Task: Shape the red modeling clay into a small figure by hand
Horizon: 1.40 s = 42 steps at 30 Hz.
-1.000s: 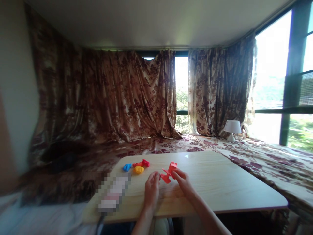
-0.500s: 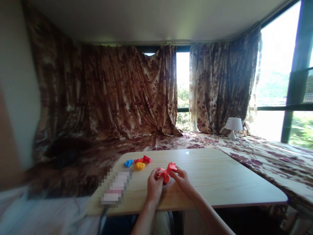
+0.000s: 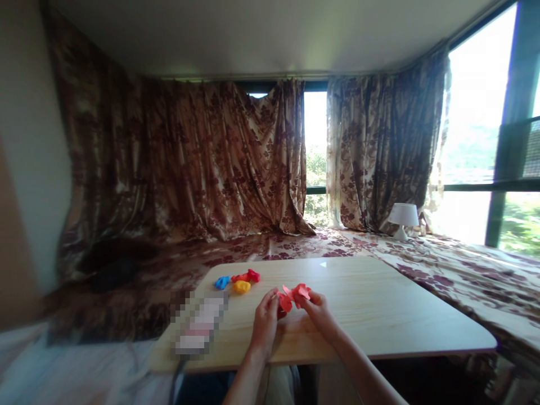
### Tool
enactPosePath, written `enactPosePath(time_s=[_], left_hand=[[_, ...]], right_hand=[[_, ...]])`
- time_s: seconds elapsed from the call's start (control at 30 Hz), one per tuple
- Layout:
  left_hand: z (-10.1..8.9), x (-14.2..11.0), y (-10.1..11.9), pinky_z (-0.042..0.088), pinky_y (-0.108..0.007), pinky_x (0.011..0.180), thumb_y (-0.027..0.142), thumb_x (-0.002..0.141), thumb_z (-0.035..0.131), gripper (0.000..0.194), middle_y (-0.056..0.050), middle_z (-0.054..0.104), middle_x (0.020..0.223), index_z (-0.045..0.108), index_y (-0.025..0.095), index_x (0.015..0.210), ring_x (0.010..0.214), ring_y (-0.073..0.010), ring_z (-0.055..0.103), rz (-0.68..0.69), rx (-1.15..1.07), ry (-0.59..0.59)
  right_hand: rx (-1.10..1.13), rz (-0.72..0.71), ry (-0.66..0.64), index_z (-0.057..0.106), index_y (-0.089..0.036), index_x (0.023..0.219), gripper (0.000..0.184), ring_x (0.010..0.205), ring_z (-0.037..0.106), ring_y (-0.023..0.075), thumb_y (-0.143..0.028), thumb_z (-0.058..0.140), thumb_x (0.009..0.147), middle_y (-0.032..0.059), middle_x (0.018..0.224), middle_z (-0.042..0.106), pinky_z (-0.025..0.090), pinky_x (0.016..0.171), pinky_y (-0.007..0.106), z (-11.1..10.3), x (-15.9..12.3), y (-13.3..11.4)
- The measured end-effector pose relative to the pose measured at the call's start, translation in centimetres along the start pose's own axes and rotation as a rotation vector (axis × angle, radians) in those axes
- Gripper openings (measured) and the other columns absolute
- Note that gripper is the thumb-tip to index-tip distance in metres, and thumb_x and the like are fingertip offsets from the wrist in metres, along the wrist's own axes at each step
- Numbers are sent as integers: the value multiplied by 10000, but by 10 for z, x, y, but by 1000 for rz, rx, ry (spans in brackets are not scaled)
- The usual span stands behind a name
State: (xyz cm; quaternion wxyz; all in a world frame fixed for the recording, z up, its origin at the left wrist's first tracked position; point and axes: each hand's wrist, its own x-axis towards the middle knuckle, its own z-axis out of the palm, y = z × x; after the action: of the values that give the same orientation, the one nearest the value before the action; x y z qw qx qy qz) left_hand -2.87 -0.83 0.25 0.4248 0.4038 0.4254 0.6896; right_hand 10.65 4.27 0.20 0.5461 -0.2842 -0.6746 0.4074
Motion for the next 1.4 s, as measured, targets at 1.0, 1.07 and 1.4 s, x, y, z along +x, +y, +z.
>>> enactPosePath(time_s=[1.0,1.07,1.4], left_hand=[[0,5,7,458,-290,710,315,692,568,204,-73,636,881,705,175,752,869,-208,583,298,497,34],[6,4,2,442,-306,762,259,652,605,156,-70,637,863,708,176,734,869,-207,576,322,551,38],[0,10,6,409,-284,751,363,621,689,297,-92,688,951,714,171,846,981,-223,576,-115,-130,-49]], right_hand=[[68,103,75,653,-112,608,418,520,444,114,-528,665,640,-10,509,513,331,508,237,1,8,11],[53,68,55,666,-115,622,389,553,483,126,-502,667,658,5,548,558,365,527,241,2,7,10],[-59,-130,103,670,-172,924,271,771,607,191,-380,580,776,79,858,650,489,617,275,3,-3,0]])
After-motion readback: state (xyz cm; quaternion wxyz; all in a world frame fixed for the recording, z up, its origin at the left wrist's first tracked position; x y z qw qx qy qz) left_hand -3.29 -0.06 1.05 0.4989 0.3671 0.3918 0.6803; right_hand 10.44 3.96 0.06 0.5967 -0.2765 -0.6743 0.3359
